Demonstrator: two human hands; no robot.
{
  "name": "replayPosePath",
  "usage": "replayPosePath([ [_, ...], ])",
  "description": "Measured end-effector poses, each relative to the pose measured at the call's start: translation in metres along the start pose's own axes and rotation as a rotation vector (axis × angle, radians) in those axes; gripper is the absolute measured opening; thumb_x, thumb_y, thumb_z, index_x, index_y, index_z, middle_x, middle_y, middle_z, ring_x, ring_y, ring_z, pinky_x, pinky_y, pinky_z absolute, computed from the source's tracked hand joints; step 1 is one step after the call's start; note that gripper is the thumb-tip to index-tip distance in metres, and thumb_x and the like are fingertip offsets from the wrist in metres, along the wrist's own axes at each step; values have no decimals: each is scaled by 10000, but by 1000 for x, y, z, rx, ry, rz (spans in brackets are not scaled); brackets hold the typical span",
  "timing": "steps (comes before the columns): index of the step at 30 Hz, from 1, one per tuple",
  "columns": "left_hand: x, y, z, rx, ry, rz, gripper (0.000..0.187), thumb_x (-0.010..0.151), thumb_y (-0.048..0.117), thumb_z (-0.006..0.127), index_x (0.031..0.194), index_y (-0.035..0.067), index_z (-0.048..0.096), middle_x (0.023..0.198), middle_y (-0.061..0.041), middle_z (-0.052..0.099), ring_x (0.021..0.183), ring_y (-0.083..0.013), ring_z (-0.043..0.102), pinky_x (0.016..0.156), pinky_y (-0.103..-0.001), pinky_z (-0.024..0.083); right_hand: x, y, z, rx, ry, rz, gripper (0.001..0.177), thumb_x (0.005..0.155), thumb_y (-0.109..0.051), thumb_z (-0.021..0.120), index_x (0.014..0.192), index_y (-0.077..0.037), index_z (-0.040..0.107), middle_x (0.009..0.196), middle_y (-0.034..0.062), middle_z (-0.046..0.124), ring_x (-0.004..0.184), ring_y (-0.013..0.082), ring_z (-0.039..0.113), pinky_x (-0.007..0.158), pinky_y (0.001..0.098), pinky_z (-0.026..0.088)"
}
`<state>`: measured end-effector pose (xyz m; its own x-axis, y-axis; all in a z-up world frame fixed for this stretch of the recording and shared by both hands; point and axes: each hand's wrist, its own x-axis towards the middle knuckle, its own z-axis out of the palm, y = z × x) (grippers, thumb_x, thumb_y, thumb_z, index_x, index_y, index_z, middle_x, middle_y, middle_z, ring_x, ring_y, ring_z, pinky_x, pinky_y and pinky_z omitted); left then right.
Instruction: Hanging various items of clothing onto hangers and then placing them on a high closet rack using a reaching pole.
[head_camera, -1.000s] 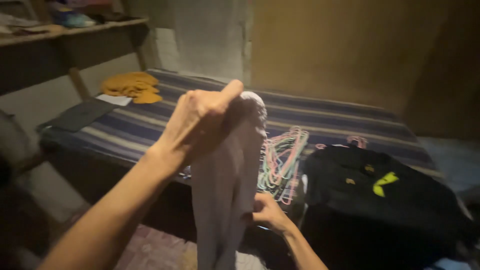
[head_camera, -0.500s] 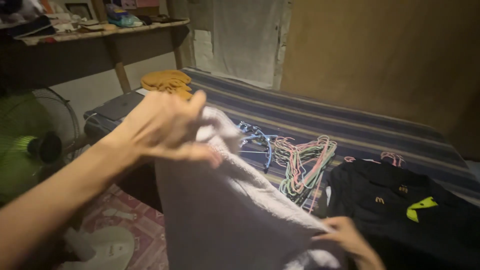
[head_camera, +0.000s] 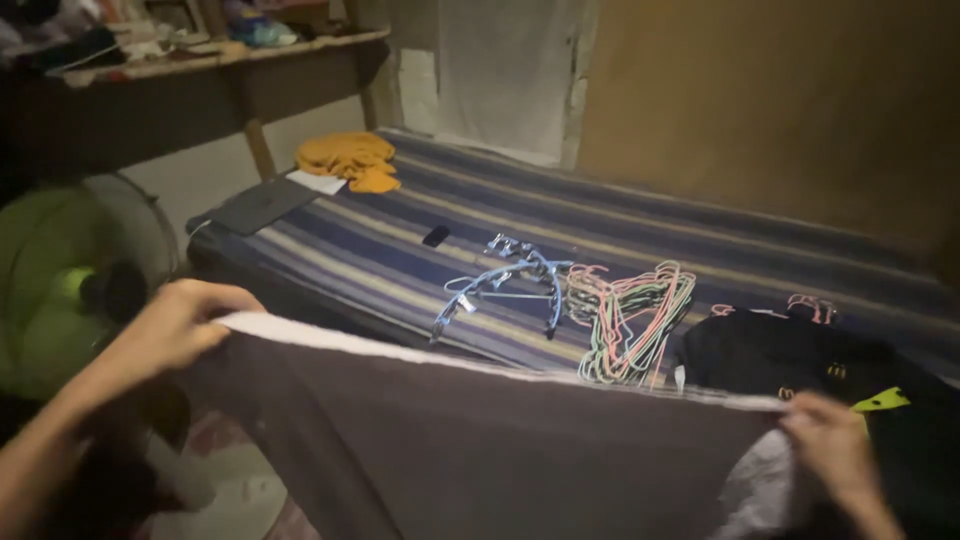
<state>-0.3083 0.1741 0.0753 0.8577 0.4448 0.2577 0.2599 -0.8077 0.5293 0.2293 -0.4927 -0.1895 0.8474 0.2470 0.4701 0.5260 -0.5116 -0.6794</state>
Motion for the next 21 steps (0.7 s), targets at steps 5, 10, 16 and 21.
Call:
replayPosePath([
  [5,-4,-85,16,-40,83,183,378,703,-91,588,1040,-30,747,967,-106,767,900,-191,691,809,-332,540,61,-27,-117,94,-358,299,135,834,43,779,952,-16,750,832,126,716,801,266,707,698,410,575],
  [10,-11,-146,51,-279,-134,-85,358,708,-67,593,992,-9,804,917,-97,819,875,-169,779,832,-335,585,60,156,-128,36,-601,-13,200,726,-9,849,895,-28,743,943,99,684,850,228,699,688,393,639],
  [16,39,-254,42,-308,-393,-139,286,924,101,754,1178,-28,782,922,-249,765,762,-274,578,648,-448,533,73,177,-193,0,-288,281,204,888,-35,685,1087,-7,723,843,222,772,719,323,735,649,457,610],
  [21,18,-32,11,-957,-228,7,541,991,363,547,1103,-128,745,1300,-178,724,838,-185,735,607,-257,517,31,-101,-200,339,-81,369,352,1030,-223,485,1153,71,634,947,226,742,731,317,659,614,474,511],
])
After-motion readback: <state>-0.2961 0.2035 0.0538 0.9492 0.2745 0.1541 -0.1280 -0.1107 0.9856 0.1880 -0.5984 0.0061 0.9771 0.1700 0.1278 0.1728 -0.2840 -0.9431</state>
